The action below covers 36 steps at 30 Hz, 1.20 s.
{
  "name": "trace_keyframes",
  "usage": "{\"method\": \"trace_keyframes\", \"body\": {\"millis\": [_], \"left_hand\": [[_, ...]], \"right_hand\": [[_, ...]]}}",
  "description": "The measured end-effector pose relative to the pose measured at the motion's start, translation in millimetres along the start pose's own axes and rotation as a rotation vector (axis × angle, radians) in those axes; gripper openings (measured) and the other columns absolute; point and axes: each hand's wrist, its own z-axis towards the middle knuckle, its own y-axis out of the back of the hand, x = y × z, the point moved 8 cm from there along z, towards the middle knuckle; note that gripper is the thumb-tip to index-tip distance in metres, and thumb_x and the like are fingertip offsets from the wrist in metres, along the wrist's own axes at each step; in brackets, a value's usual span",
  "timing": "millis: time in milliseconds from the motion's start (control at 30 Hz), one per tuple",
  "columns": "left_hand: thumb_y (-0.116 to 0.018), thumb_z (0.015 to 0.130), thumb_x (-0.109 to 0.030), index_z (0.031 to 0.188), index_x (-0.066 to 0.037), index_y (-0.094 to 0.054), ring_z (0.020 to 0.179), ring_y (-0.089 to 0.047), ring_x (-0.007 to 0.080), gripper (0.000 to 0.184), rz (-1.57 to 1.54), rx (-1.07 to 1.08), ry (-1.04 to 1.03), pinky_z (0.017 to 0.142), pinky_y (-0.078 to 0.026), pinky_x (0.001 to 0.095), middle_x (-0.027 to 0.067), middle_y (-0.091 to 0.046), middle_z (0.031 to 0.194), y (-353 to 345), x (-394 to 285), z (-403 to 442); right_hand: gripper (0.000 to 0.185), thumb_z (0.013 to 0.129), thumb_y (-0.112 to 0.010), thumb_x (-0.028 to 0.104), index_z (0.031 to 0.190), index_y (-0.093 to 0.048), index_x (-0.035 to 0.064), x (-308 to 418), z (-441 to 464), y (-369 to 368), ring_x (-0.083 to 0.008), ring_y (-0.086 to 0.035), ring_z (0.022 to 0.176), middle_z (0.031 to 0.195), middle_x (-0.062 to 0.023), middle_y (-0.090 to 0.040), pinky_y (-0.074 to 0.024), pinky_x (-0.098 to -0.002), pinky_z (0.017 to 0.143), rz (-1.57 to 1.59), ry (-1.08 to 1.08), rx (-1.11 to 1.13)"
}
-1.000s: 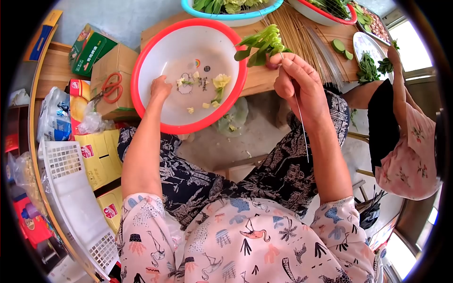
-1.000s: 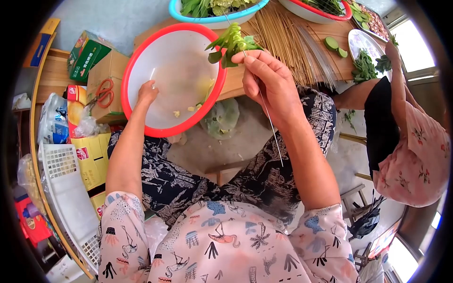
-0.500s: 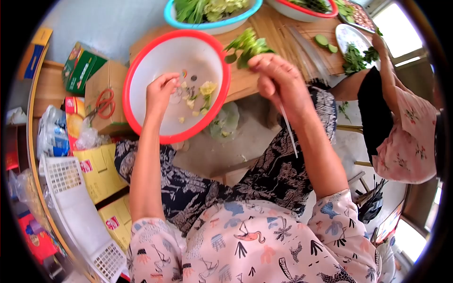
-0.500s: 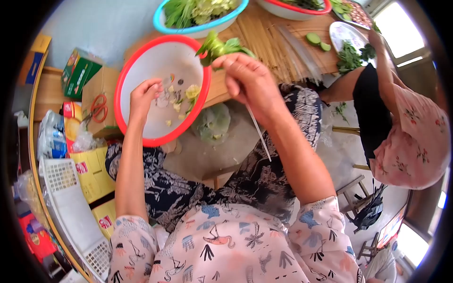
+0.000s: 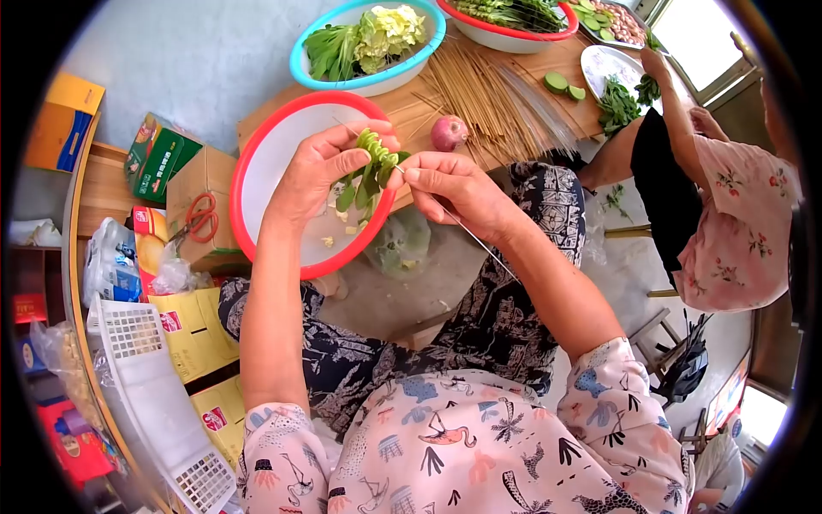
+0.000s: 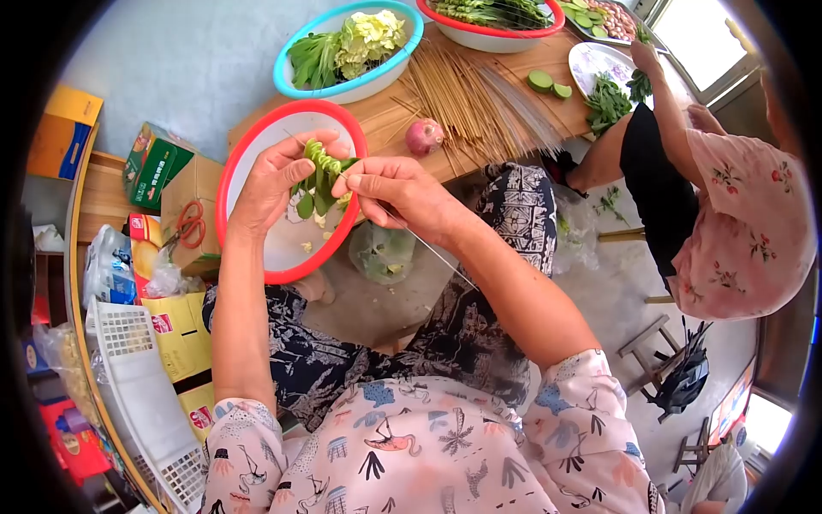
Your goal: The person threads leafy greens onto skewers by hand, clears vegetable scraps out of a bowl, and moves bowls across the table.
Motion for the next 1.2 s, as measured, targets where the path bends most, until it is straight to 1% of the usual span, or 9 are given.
{"method": "trace_keyframes", "body": {"millis": [100, 333, 400, 467, 567, 667, 933, 1100, 1200], "left_hand": [[-0.065, 0.087, -0.017, 0.114, 0.003, -0.06, 0.1, -0.06, 0.0141, 0.035, 0.104, 0.006, 0.079, 0.089, -0.047, 0.0271, 0.0076, -0.064, 0.108, 6, 9, -5], [-0.065, 0.086, -0.016, 0.111, 0.004, -0.061, 0.094, -0.061, 0.0133, 0.032, 0.086, 0.001, 0.131, 0.087, -0.048, 0.027, 0.007, -0.065, 0.103, 13, 22, -16], [-0.064, 0.087, -0.016, 0.112, 0.004, -0.061, 0.093, -0.061, 0.0129, 0.032, -0.029, -0.007, 0.139, 0.085, -0.049, 0.0275, 0.0072, -0.065, 0.102, 10, 23, -19], [-0.063, 0.088, -0.016, 0.112, 0.005, -0.061, 0.093, -0.061, 0.0128, 0.032, -0.028, -0.049, 0.126, 0.085, -0.049, 0.0278, 0.0074, -0.065, 0.102, 10, 24, -26], [-0.059, 0.09, -0.014, 0.112, 0.004, -0.061, 0.09, -0.062, 0.0127, 0.029, -0.082, -0.065, 0.115, 0.081, -0.05, 0.0264, 0.0075, -0.065, 0.101, 10, 26, -43], [-0.061, 0.089, -0.011, 0.108, 0.004, -0.062, 0.086, -0.062, 0.0113, 0.025, -0.155, -0.161, 0.124, 0.077, -0.051, 0.0245, 0.007, -0.066, 0.097, 27, 47, -65], [-0.067, 0.08, -0.001, 0.106, 0.002, -0.062, 0.09, -0.061, 0.0108, 0.027, -0.164, -0.188, 0.107, 0.084, -0.049, 0.0253, 0.0055, -0.066, 0.098, 32, 60, -125], [-0.065, 0.083, -0.005, 0.109, 0.004, -0.061, 0.091, -0.061, 0.01, 0.028, -0.115, -0.23, 0.122, 0.083, -0.048, 0.0247, 0.0065, -0.066, 0.101, 45, 58, -141], [-0.061, 0.087, -0.008, 0.114, 0.005, -0.06, 0.092, -0.062, 0.0144, 0.03, -0.263, -0.275, 0.077, 0.086, -0.049, 0.027, 0.0093, -0.065, 0.105, 50, 49, -148]], "right_hand": [[0.022, 0.097, -0.047, 0.021, 0.098, -0.061, 0.0037, -2, -1, -4, -0.0023, -0.034, 0.045, 0.054, 0.0041, -0.045, -0.0229, -0.0185, 0.041, 0.0, -0.029, 0.036], [0.021, 0.096, -0.048, 0.021, 0.097, -0.062, 0.004, -8, -2, -6, -0.0019, -0.034, 0.046, 0.054, 0.0049, -0.043, -0.0219, -0.0187, 0.042, -0.041, -0.066, 0.043], [0.021, 0.096, -0.049, 0.021, 0.097, -0.062, 0.004, -9, -3, -9, -0.0018, -0.034, 0.046, 0.054, 0.0052, -0.043, -0.0219, -0.0187, 0.042, -0.047, -0.076, 0.064], [0.022, 0.095, -0.049, 0.021, 0.098, -0.062, 0.0041, -13, -3, -7, -0.0017, -0.035, 0.047, 0.055, 0.0059, -0.043, -0.0225, -0.0185, 0.043, -0.158, -0.123, -0.025], [0.022, 0.095, -0.051, 0.022, 0.099, -0.063, 0.0044, -20, -3, -20, -0.0017, -0.035, 0.047, 0.056, 0.0061, -0.044, -0.023, -0.0182, 0.043, -0.224, -0.165, 0.042], [0.022, 0.094, -0.052, 0.023, 0.099, -0.063, 0.0044, -27, -7, -29, -0.0019, -0.036, 0.048, 0.057, 0.0057, -0.045, -0.0235, -0.0177, 0.044, -0.288, -0.216, 0.063], [0.019, 0.094, -0.054, 0.017, 0.098, -0.062, 0.001, -61, -8, -59, -0.002, -0.039, 0.046, 0.055, 0.0039, -0.048, -0.025, -0.0172, 0.042, -0.42, -0.33, 0.178], [0.019, 0.093, -0.053, 0.018, 0.097, -0.062, 0.002, -61, -1, -77, -0.0024, -0.038, 0.046, 0.055, 0.0034, -0.047, -0.024, -0.0183, 0.042, -0.437, -0.334, 0.161], [0.019, 0.093, -0.053, 0.019, 0.098, -0.062, 0.0029, -59, 6, -81, -0.0029, -0.036, 0.046, 0.054, 0.0038, -0.045, -0.0234, -0.0195, 0.042, -0.453, -0.341, 0.143]]}}
